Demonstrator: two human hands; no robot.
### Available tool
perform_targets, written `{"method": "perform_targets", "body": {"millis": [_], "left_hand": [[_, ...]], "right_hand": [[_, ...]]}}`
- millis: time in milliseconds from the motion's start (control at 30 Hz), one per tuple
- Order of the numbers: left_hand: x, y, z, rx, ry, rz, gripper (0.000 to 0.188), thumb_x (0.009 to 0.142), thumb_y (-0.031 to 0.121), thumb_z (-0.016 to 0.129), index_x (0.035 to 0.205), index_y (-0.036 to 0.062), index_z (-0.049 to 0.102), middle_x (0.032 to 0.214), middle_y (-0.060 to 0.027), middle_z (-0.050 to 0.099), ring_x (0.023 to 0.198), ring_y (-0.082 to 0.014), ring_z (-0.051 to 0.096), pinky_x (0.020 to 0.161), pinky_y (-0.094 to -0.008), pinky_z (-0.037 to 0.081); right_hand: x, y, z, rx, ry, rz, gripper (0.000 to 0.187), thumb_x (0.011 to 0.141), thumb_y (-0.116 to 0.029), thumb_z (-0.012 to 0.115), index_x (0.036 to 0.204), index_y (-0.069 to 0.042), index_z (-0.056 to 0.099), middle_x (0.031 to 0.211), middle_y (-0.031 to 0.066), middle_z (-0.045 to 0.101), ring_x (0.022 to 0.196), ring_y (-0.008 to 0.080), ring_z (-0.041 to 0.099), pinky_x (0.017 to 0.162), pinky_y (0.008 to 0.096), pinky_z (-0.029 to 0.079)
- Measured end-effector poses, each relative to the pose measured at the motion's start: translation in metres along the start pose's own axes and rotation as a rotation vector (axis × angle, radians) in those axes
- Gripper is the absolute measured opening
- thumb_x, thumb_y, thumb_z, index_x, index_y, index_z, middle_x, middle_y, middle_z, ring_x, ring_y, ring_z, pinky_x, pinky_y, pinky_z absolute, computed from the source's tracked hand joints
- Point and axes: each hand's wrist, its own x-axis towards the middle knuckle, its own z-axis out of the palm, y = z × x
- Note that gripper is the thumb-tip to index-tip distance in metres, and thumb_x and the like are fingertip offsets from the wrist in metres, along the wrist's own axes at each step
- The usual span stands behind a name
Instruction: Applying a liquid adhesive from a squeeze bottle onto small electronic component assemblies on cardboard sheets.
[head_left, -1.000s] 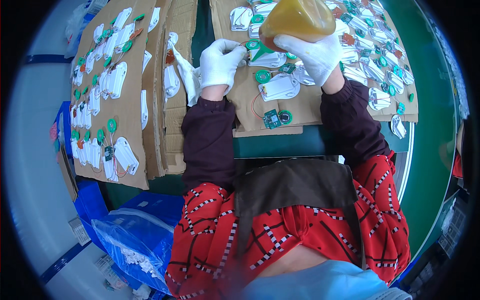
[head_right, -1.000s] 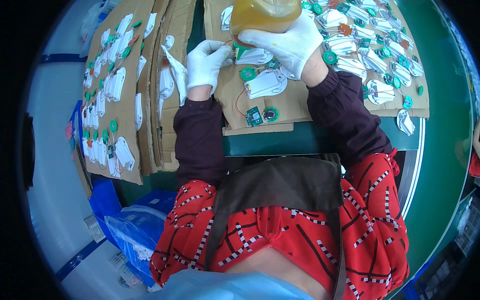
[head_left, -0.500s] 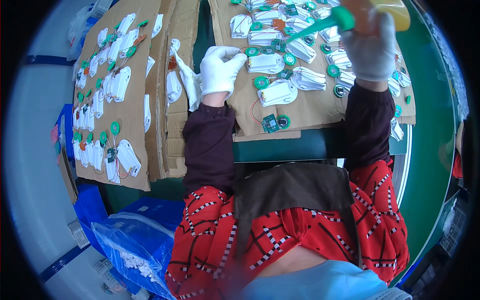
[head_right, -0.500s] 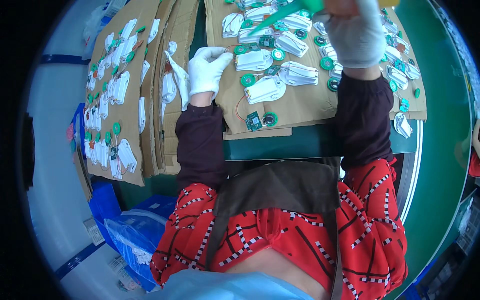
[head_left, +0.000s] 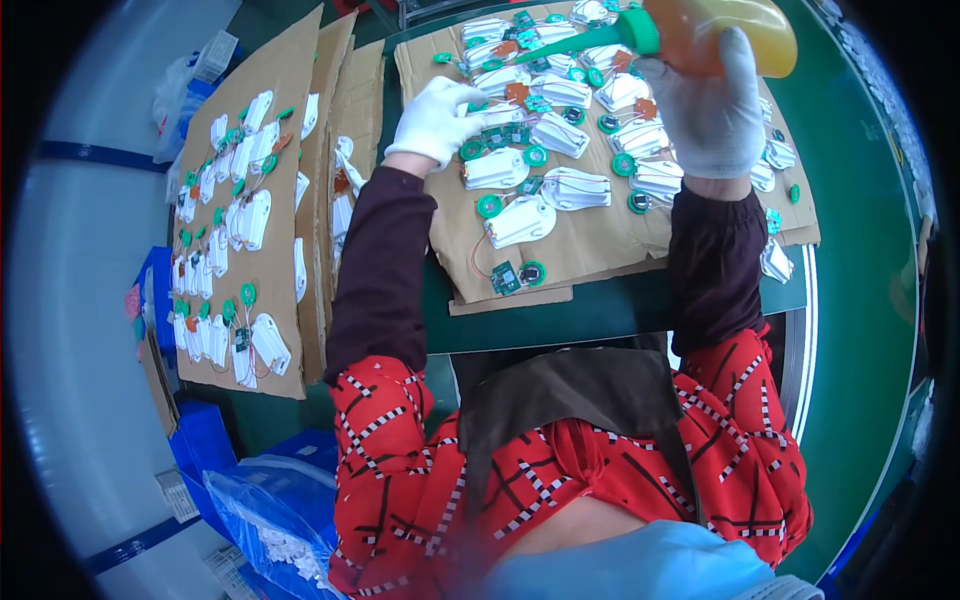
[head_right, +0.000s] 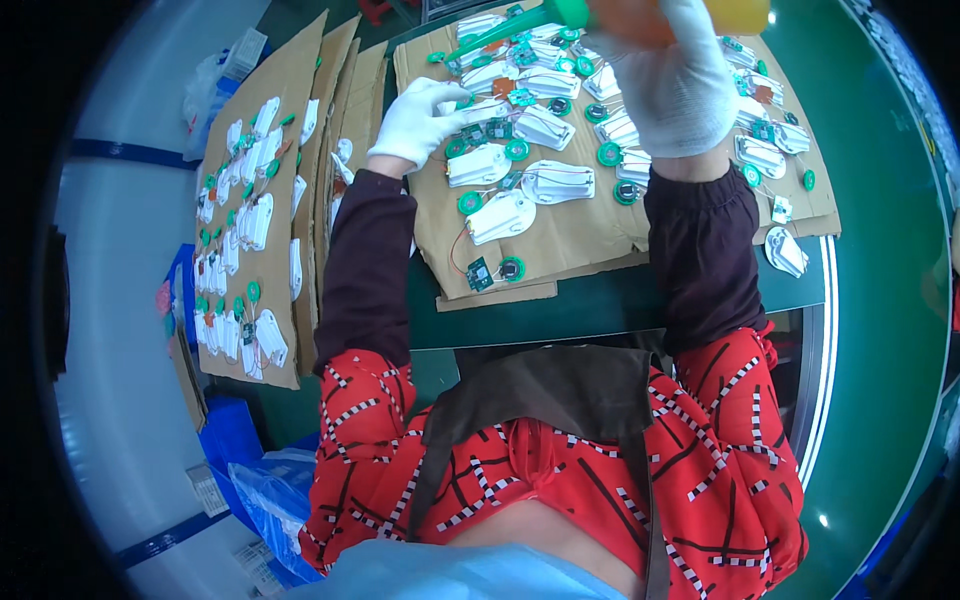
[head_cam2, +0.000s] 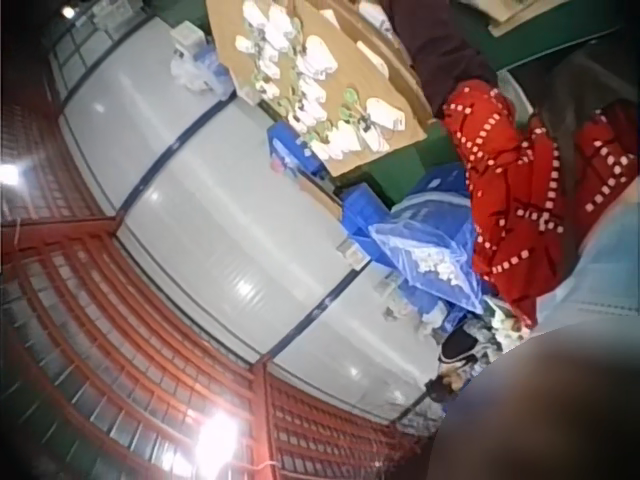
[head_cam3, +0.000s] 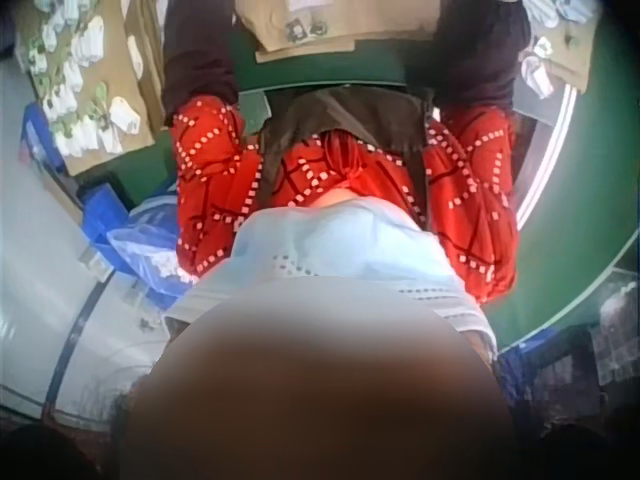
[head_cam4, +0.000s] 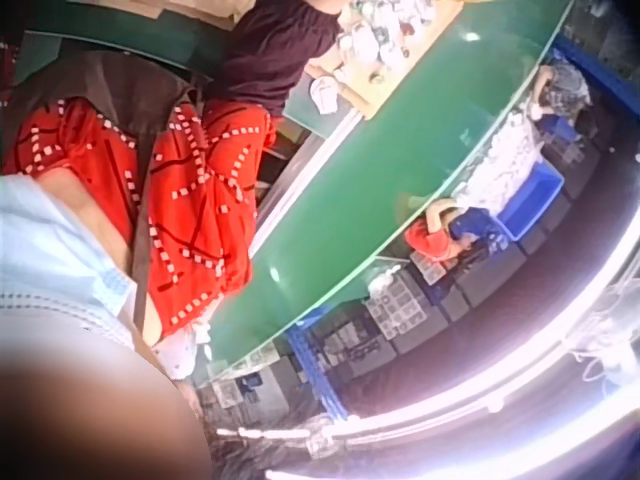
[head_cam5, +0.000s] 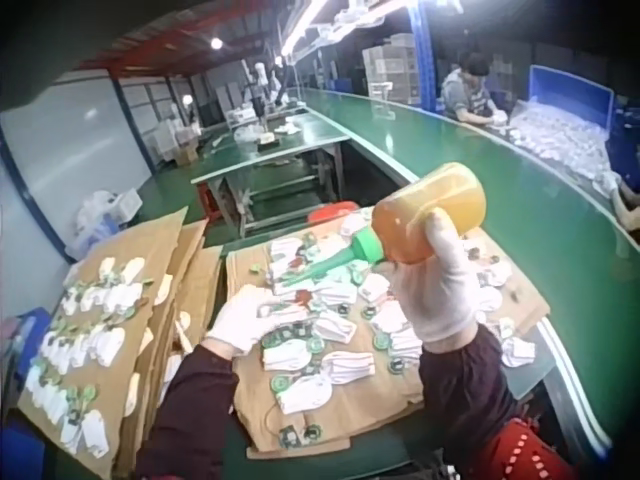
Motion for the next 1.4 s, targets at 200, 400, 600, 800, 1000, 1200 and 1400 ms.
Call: {"method": "perform_targets", "body": {"millis": [200,400,600,800,1000,1200,1400], "left_hand": [[0.012,-0.004,0.003,0.215,-0.263,0.117,0.018,0.074,0.023,0.067,0.086,0.0091,0.064,0.094,-0.0104,0.057,0.090,-0.0274,0.058,0.081,-0.0355,0.046],[0.007,0.014,0.011,0.071,-0.130,-0.150,0.017,0.071,0.016,0.069,0.081,0.0029,0.063,0.084,-0.0128,0.064,0.074,-0.0193,0.063,0.069,-0.0293,0.049],[-0.016,0.004,0.036,-0.127,0.288,-0.265,0.020,0.072,0.017,0.066,0.087,0.0031,0.066,0.073,-0.0122,0.065,0.066,-0.0185,0.064,0.063,-0.0297,0.050],[-0.015,-0.016,0.038,-0.265,0.236,-0.362,0.017,0.075,0.014,0.065,0.086,0.0018,0.068,0.074,-0.0125,0.067,0.066,-0.0179,0.065,0.064,-0.0296,0.050],[-0.017,-0.025,0.036,-0.603,0.114,-0.426,0.013,0.081,0.001,0.061,0.092,-0.0055,0.064,0.081,-0.0085,0.065,0.068,-0.0122,0.062,0.061,-0.0243,0.053],[-0.017,-0.021,0.040,-0.738,0.171,-0.435,0.014,0.074,0.005,0.066,0.086,-0.0019,0.067,0.071,-0.0059,0.066,0.061,-0.0079,0.060,0.058,-0.0240,0.049],[-0.018,-0.028,0.043,-0.670,0.232,-0.379,0.011,0.073,0.004,0.067,0.082,-0.0015,0.066,0.069,-0.0058,0.065,0.061,-0.0078,0.059,0.058,-0.0239,0.049]], "right_hand": [[0.000,-0.004,0.008,0.029,0.031,0.004,0.042,0.084,-0.025,0.064,0.119,-0.011,0.047,0.109,0.0081,0.059,0.094,0.0214,0.061,0.068,0.0326,0.053],[0.020,0.032,-0.020,0.330,-0.256,-0.072,0.040,0.084,-0.023,0.062,0.119,-0.008,0.048,0.107,0.0071,0.059,0.092,0.0212,0.060,0.072,0.0328,0.050],[-0.006,0.034,0.011,-0.424,0.034,-0.105,0.035,0.081,-0.018,0.062,0.111,-0.003,0.052,0.102,0.0059,0.059,0.088,0.0160,0.059,0.075,0.0281,0.048],[0.003,0.069,-0.006,-0.732,-0.147,0.078,0.035,0.080,-0.016,0.067,0.109,-0.001,0.056,0.099,0.0062,0.062,0.087,0.0141,0.061,0.074,0.0256,0.050],[0.001,0.086,-0.010,-0.904,-0.169,0.092,0.039,0.077,-0.016,0.072,0.110,-0.001,0.057,0.100,0.0058,0.063,0.087,0.0128,0.061,0.075,0.0254,0.050],[-0.002,0.096,-0.021,-1.002,-0.131,0.115,0.042,0.073,-0.018,0.076,0.108,-0.002,0.059,0.097,0.0057,0.065,0.087,0.0125,0.062,0.077,0.0255,0.050],[-0.006,0.106,-0.020,-1.059,-0.168,0.089,0.046,0.072,-0.020,0.078,0.110,-0.003,0.058,0.101,0.0058,0.064,0.090,0.0122,0.061,0.078,0.0255,0.050]]}}
